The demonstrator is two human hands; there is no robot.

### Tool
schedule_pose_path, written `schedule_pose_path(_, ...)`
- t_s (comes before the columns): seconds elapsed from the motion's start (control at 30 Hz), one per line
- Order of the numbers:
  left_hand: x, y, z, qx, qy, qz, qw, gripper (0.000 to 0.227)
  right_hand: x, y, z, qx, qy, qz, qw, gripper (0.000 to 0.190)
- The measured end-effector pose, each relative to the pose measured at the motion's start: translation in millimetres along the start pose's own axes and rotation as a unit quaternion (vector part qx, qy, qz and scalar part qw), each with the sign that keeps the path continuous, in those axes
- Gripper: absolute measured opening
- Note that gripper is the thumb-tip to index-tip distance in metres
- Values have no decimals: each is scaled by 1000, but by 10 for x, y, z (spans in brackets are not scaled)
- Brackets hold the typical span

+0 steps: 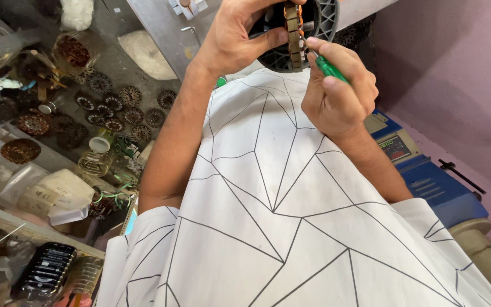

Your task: The person assembles a cylindrical electrical component by inserting small white plastic spacers into slots on a copper-wound rotor using a green-handled screwdriver. They repeatedly rotate the rotor and insert spacers into each slot, then place the finished assembly onto a machine.

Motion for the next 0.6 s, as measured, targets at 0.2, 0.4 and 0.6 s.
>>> schedule_pose_path(0.2,2,2,-21,14,2,-12,1000,42,-73,156,2,128,62,209,967,50)
schedule_pose_path(0.4,44,65,-6,35,-2,-4,999,41,193,40,14,42,9,69,997,47)
schedule_pose_path(0.6,41,88,26,12,2,-18,1000,41,486,114,-102,2,-180,147,973,49)
Point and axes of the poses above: each hand's wrist, its own x-axis towards the middle knuckle, its own z-axis out of the palm, y = z × x, the point moved 4 cm from there along x, towards the middle knuckle, and after that the axes turned 15 degrees about -x, right-handed, at the moved point
